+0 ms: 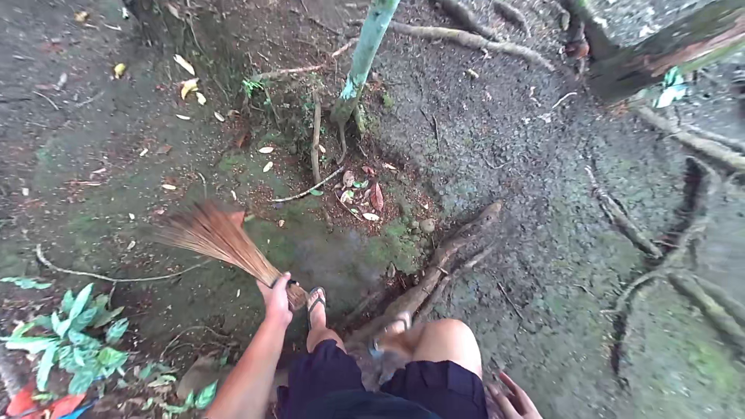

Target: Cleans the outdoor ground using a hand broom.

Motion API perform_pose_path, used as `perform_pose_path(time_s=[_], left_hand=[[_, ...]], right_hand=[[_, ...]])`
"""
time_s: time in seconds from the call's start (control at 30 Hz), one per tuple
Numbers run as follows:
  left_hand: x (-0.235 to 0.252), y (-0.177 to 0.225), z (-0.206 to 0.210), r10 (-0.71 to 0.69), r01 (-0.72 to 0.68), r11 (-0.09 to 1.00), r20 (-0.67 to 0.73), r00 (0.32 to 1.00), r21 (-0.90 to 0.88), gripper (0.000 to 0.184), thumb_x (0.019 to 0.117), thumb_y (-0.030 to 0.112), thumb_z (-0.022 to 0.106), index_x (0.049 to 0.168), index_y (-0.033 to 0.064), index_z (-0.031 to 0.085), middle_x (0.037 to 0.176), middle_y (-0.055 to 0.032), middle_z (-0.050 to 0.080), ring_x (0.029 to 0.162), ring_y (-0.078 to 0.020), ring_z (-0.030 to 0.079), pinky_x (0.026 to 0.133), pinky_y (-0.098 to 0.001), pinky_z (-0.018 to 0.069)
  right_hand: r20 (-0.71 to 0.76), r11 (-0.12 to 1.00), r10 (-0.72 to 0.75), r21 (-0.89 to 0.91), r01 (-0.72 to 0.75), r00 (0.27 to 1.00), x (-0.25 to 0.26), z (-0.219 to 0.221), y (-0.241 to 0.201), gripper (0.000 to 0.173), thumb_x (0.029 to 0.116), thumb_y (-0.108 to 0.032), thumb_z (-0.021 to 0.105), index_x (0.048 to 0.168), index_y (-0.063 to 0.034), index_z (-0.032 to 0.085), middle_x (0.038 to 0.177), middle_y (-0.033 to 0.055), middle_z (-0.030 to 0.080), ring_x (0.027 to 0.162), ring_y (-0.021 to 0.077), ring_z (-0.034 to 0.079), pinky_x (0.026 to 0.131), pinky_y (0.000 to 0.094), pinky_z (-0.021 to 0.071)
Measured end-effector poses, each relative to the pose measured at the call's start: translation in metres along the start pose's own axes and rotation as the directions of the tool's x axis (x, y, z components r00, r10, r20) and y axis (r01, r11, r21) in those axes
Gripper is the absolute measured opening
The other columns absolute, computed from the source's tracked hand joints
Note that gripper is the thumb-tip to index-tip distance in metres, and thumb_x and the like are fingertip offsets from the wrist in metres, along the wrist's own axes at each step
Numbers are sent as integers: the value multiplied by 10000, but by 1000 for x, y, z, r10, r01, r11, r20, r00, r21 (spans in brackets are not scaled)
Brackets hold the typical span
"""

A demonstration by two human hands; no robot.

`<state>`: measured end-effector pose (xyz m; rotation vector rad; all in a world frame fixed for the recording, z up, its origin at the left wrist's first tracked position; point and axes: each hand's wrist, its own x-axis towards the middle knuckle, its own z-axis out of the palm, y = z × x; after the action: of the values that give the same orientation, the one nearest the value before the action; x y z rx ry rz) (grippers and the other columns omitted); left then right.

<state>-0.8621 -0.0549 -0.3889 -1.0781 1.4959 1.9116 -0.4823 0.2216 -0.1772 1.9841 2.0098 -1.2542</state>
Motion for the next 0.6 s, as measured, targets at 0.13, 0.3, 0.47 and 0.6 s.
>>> perform_pose_path(time_s=[0.13,0.3,0.47,0.6], left_hand=[[-56,38,28,-52,84,980,182,982,-178,537,1065,153,474,1528,202,206,1012,-111,609,781,-236,687,678,-402,620],[-147,31,93,-431,604,773,539,724,-193,339,1070,287,358,1120,20,561,963,-163,665,720,-237,681,619,-353,603],[-152,-33,190,-613,801,599,648,452,8,327,1060,304,397,1085,19,556,902,-143,638,679,-204,655,593,-301,581],[-79,-66,246,-626,715,697,439,645,-57,246,1035,273,458,1076,41,531,829,-122,624,657,-205,652,578,-322,584]], right_hand=[[-34,996,-72,-55,71,997,8,21,5,525,951,-157,634,1426,38,520,1190,225,674,1034,262,679,919,460,555],[85,994,-50,-88,58,995,33,43,-1,506,940,-126,643,1414,24,548,1319,249,623,1187,312,636,1020,477,516],[178,993,-35,-101,53,983,69,40,-22,511,932,-136,639,1418,-5,555,1333,228,623,1197,292,639,1019,459,522],[190,996,-7,-91,25,982,108,23,-33,526,928,-153,634,1427,-12,545,1326,200,641,1175,269,657,999,447,539]])
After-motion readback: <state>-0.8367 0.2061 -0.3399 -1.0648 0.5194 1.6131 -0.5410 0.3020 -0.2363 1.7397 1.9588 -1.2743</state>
